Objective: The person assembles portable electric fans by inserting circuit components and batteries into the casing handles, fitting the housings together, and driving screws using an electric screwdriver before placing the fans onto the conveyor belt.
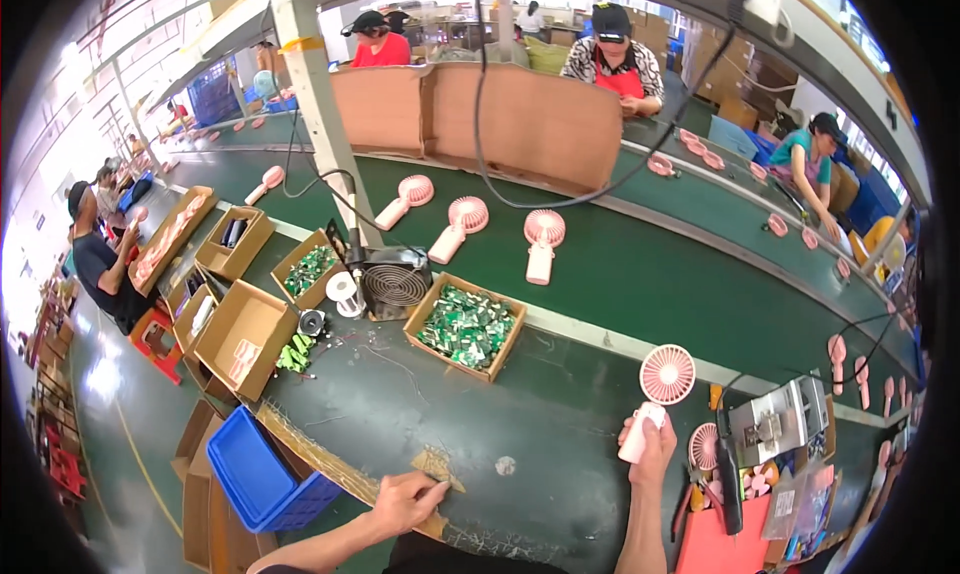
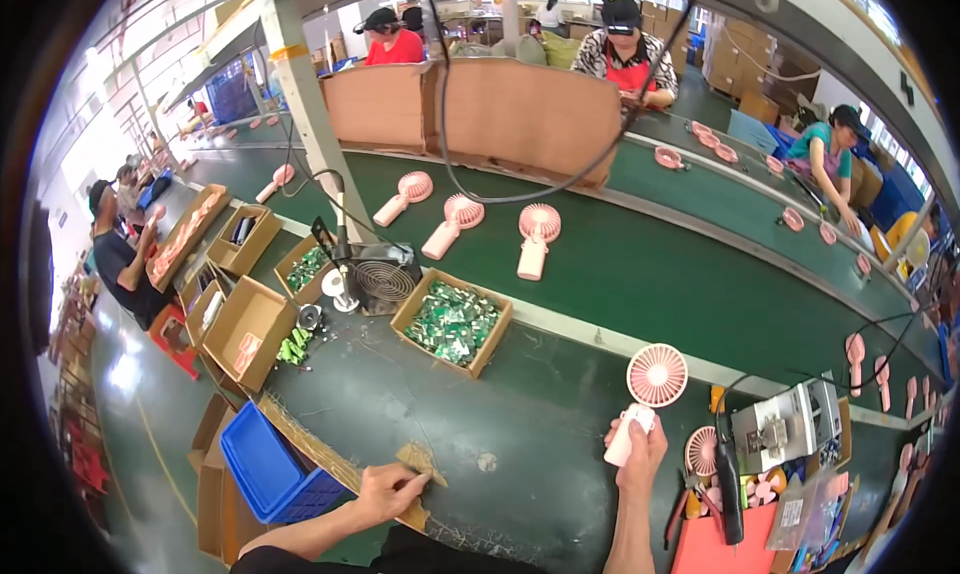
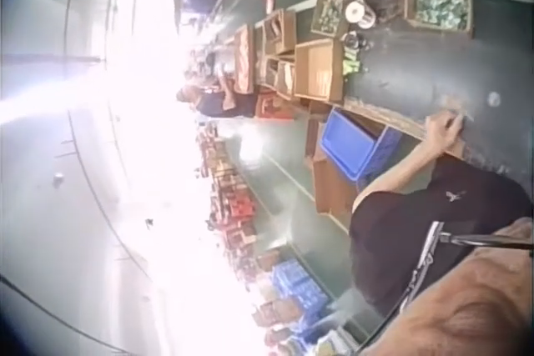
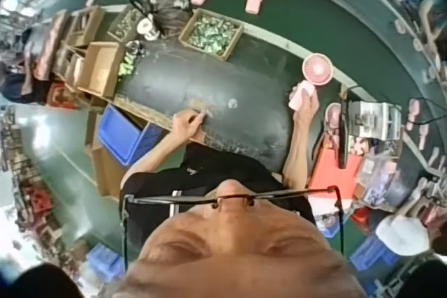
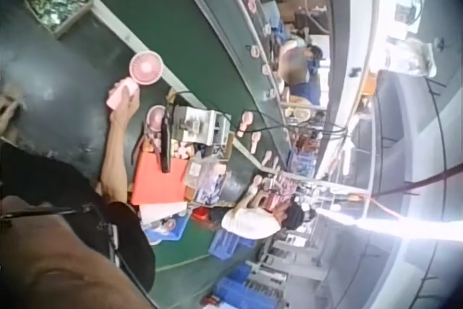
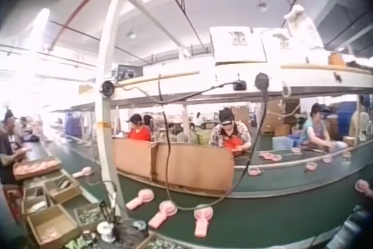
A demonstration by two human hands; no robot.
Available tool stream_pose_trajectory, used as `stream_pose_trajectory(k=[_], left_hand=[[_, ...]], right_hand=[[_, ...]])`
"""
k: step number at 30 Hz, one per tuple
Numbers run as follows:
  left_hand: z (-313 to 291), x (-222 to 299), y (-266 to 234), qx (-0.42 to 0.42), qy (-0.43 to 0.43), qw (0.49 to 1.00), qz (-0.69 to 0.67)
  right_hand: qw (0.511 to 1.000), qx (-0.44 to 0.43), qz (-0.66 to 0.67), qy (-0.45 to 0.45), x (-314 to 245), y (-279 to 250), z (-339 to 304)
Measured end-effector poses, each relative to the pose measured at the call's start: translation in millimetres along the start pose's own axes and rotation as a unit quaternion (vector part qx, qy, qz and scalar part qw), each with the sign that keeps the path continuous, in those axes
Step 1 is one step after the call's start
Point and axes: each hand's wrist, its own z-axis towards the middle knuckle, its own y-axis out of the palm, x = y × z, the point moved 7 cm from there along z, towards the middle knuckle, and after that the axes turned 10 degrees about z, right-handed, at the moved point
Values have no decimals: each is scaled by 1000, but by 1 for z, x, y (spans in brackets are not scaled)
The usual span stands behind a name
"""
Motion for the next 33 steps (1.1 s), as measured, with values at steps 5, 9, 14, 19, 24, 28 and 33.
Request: stream_pose_trajectory(k=[5,9,14,19,24,28,33], left_hand=[[-12,-11,-8,15,-34,998,57],[-20,-17,-16,55,-9,997,46],[-9,-11,-12,95,28,995,-1],[-18,-16,-11,95,44,994,-24],[-16,-7,-20,94,49,994,-24],[-16,-7,-20,96,49,994,-30],[-7,-9,-14,86,58,994,-34]], right_hand=[[999,19,0,30,3,4,14],[997,20,-18,76,10,15,81],[985,-73,48,147,-18,-32,230],[958,40,-196,206,0,-72,299],[933,38,-341,105,-17,-80,290],[859,-38,-505,-81,-46,-90,268],[786,-42,-547,-286,-134,-62,104]])
